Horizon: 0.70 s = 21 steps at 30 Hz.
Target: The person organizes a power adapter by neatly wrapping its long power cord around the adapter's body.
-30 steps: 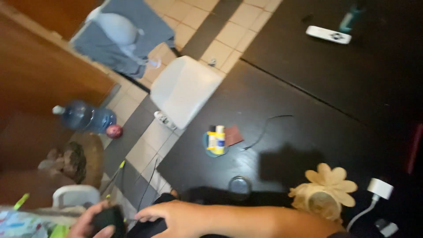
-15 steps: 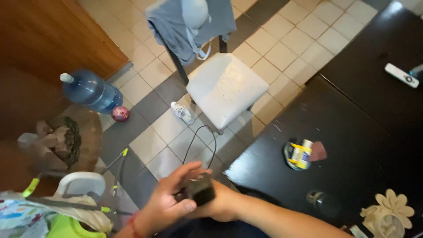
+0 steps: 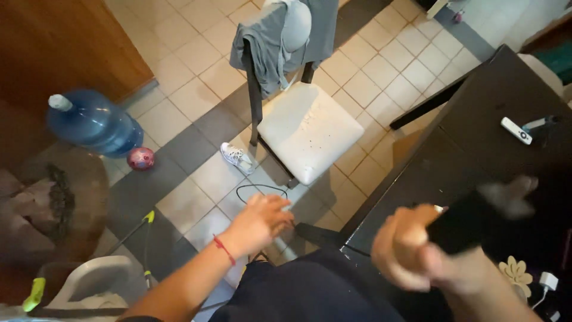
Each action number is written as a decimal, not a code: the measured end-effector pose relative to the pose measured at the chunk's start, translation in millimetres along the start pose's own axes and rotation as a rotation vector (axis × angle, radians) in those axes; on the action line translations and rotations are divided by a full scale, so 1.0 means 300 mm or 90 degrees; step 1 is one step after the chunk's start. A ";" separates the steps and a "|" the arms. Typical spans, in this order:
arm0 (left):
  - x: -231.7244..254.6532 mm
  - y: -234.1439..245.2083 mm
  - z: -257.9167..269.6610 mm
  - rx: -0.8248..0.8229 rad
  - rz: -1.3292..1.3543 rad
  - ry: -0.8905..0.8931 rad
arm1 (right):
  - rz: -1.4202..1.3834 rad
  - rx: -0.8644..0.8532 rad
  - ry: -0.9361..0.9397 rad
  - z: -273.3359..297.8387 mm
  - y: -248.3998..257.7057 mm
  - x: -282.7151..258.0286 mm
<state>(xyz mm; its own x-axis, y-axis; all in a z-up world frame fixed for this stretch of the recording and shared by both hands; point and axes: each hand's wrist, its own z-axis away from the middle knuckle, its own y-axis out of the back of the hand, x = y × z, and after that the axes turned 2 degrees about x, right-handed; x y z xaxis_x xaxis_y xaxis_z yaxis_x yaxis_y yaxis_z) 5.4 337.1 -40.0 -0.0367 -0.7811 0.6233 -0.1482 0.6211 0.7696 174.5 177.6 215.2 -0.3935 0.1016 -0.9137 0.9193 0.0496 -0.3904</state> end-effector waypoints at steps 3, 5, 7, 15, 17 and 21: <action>-0.037 0.089 -0.070 0.021 -0.117 0.110 | 0.052 -0.047 -0.219 0.046 -0.025 0.027; -0.049 0.138 -0.086 0.098 -0.159 0.105 | 0.164 -0.042 -0.294 0.058 -0.035 0.087; -0.020 0.202 -0.101 0.174 -0.206 0.093 | 0.280 -0.035 -0.360 0.074 -0.028 0.164; 0.371 0.331 -0.108 0.380 -0.071 -0.108 | -0.149 0.457 0.032 0.064 0.062 0.455; 0.394 0.292 -0.097 0.340 -0.049 -0.143 | -0.216 0.458 0.066 0.057 0.043 0.375; 0.356 0.236 -0.073 0.009 0.199 -0.018 | -0.320 0.264 0.126 0.062 0.005 0.187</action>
<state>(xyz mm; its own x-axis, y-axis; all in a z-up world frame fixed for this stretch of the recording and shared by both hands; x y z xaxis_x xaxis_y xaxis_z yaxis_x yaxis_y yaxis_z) 12.7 298.9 84.0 -0.1106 -0.5536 0.8254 -0.1384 0.8310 0.5388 154.0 164.8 161.4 -0.7305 0.3479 -0.5876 0.5349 -0.2434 -0.8091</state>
